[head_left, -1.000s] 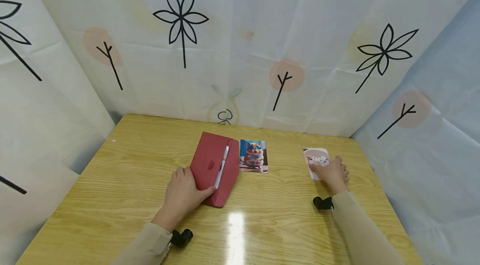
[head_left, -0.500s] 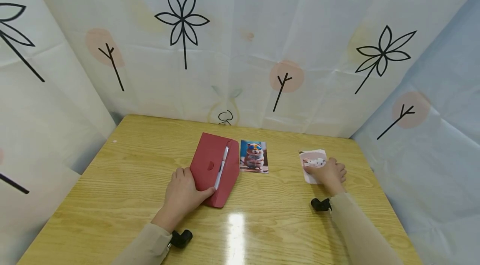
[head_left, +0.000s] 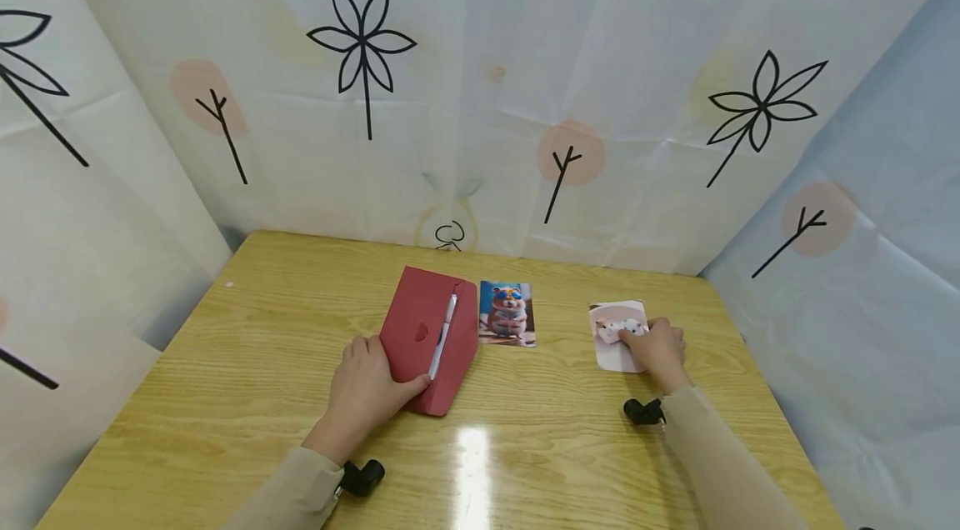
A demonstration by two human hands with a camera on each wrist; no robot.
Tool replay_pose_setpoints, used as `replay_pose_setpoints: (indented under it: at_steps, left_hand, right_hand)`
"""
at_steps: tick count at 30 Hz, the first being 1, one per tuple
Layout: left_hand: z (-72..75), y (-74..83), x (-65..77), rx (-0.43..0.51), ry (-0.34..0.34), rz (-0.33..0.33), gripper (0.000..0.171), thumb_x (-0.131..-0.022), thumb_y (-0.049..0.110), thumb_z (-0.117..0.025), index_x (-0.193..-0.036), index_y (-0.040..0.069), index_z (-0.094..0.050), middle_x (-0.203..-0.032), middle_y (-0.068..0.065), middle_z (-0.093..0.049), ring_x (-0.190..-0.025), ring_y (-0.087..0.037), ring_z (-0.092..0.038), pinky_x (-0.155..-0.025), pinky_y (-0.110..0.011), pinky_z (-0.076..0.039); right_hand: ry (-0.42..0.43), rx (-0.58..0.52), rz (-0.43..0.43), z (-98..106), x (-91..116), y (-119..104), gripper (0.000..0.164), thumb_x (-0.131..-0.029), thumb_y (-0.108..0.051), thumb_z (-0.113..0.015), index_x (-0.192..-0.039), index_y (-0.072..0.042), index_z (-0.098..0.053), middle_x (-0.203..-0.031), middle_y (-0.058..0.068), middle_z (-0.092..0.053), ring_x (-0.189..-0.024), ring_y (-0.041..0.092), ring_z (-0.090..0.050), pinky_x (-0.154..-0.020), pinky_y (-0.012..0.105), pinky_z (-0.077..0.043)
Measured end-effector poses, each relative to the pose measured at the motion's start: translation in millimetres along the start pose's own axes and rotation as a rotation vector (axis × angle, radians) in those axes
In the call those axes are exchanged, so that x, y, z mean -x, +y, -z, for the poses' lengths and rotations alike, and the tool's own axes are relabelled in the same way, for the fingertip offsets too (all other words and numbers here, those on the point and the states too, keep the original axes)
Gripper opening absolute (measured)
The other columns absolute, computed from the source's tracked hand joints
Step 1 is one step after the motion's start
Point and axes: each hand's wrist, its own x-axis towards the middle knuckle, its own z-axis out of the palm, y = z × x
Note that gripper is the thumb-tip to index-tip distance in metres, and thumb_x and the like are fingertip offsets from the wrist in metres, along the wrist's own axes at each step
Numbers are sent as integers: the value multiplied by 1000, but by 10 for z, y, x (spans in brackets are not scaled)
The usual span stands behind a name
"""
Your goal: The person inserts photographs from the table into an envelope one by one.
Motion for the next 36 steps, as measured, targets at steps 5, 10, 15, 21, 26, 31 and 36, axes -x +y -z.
replay_pose_setpoints:
  at_steps: [5,10,15,21,26,31,36]
  left_hand:
    - [-11,8,-11,5,-11,3,96,-67,66,-74,-116,-13,-48,-98,-18,-47,-88,-31,-45,-72,-44,-47]
    - [-16,5,-14,3,-13,4,95,-67,66,-74,-115,-13,-49,-97,-18,-46,-87,-31,-45,-71,-44,-47]
    - [-13,2,-20,9,-16,7,95,-67,66,-74,-115,-12,-49,-97,-17,-46,-88,-31,-45,-71,-44,-47]
    - [-8,-2,-22,10,-22,9,95,-67,66,-74,-115,-12,-49,-97,-17,-46,-88,-30,-45,-71,-44,-47]
    - [-15,-2,-22,11,-22,7,95,-67,66,-74,-115,-12,-49,-97,-17,-46,-88,-31,-45,-72,-44,-47]
    - [-35,-10,-23,13,-12,3,95,-67,65,-75,-115,-12,-49,-97,-17,-46,-88,-31,-45,-72,-44,-47]
    - [-49,-18,-19,22,-10,4,95,-67,65,-75,-115,-12,-49,-97,-17,-46,-87,-30,-45,-71,-44,-47]
  right_hand:
    - [-74,-130,25,56,15,-44,50,-98,-28,-51,-125,14,-46,-118,30,-50,-105,39,-52,-82,46,-47]
    - [-178,-280,-13,63,28,-144,52,-101,-32,-47,-131,10,-45,-125,26,-47,-110,33,-48,-86,42,-46]
    - [-195,-343,2,74,29,-248,57,-101,-37,-47,-137,7,-41,-135,24,-43,-120,32,-44,-97,45,-41]
    - [-153,-415,38,74,54,-397,53,-100,-37,-50,-132,5,-46,-128,21,-50,-110,26,-51,-87,33,-46]
    - [-164,-551,67,54,111,-513,48,-100,-31,-53,-129,7,-47,-118,17,-56,-95,15,-56,-75,23,-49]
    - [-182,-636,92,-3,161,-592,44,-99,-25,-55,-126,10,-47,-107,14,-61,-86,10,-57,-71,23,-49]
    - [-194,-671,109,-88,170,-660,42,-98,-25,-58,-123,9,-50,-101,9,-63,-83,9,-58,-73,26,-50]
